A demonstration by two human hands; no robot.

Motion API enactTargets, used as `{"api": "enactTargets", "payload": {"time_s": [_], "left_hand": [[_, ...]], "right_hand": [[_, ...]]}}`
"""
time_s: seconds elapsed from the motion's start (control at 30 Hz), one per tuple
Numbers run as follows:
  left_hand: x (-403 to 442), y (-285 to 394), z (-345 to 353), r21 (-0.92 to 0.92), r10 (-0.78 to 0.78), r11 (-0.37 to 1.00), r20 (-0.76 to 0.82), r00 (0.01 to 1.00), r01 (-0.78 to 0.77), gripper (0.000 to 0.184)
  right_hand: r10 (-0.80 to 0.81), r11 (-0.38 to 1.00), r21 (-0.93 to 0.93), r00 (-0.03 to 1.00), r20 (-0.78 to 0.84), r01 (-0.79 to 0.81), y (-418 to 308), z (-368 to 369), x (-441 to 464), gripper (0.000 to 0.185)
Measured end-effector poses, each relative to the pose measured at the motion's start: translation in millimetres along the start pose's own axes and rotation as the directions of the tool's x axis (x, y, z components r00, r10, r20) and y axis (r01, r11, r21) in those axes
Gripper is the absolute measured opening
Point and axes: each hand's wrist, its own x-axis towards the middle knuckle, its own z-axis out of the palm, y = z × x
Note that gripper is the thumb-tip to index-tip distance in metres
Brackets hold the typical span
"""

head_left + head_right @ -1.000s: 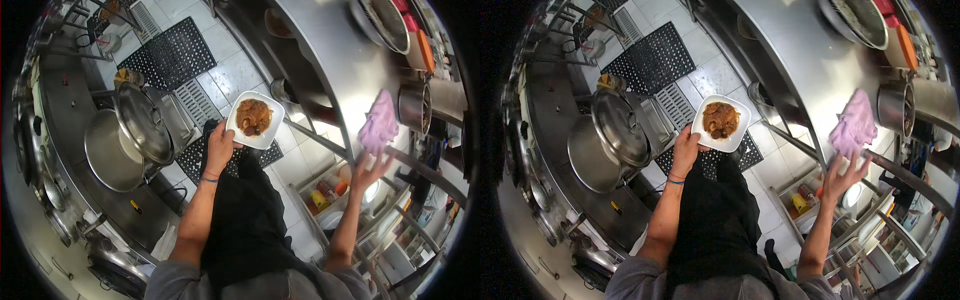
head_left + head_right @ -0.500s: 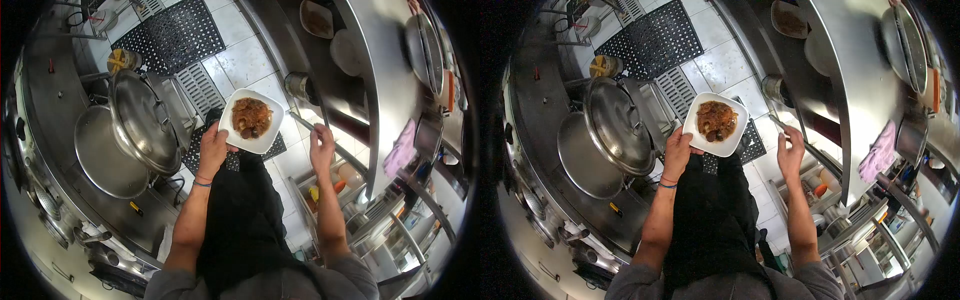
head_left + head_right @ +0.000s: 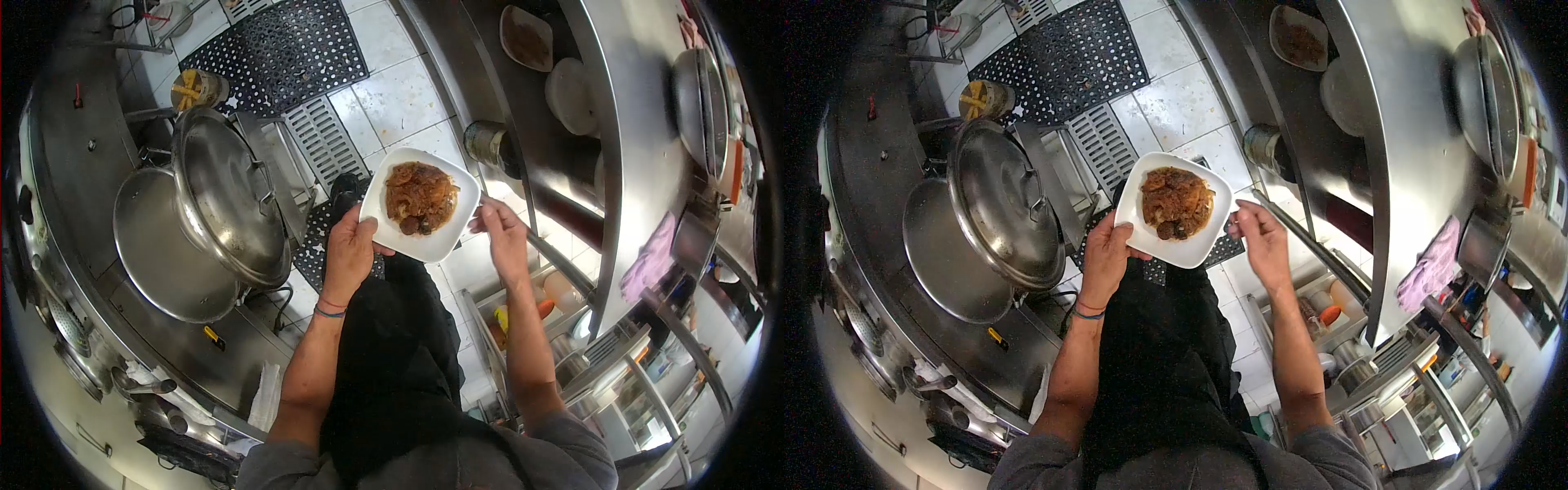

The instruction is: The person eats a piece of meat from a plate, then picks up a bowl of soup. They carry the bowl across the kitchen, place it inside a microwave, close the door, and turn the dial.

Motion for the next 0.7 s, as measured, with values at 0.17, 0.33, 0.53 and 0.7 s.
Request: {"api": "enactTargets", "payload": {"time_s": [0.17,0.33,0.53,0.7], "left_hand": [[-18,28,19,0.083,0.085,0.993,-0.008,0.996,-0.084,0.033],[-39,55,38,0.158,0.189,0.969,0.026,0.982,-0.191,0.033],[-59,71,58,0.119,0.252,0.961,-0.007,0.968,-0.249,0.033],[-74,83,63,0.263,0.317,0.914,0.005,0.948,-0.308,0.035]], "right_hand": [[0.005,0.999,-0.041,1.000,-0.029,-0.006,-14,28,-28,0.027],[-0.052,0.992,0.101,0.978,-0.204,0.074,-45,40,-41,0.020],[-0.734,0.440,-0.798,0.677,-0.055,0.412,-92,43,-69,0.022],[-0.724,0.391,-0.828,0.689,-0.008,0.402,-119,78,-83,0.030]]}}
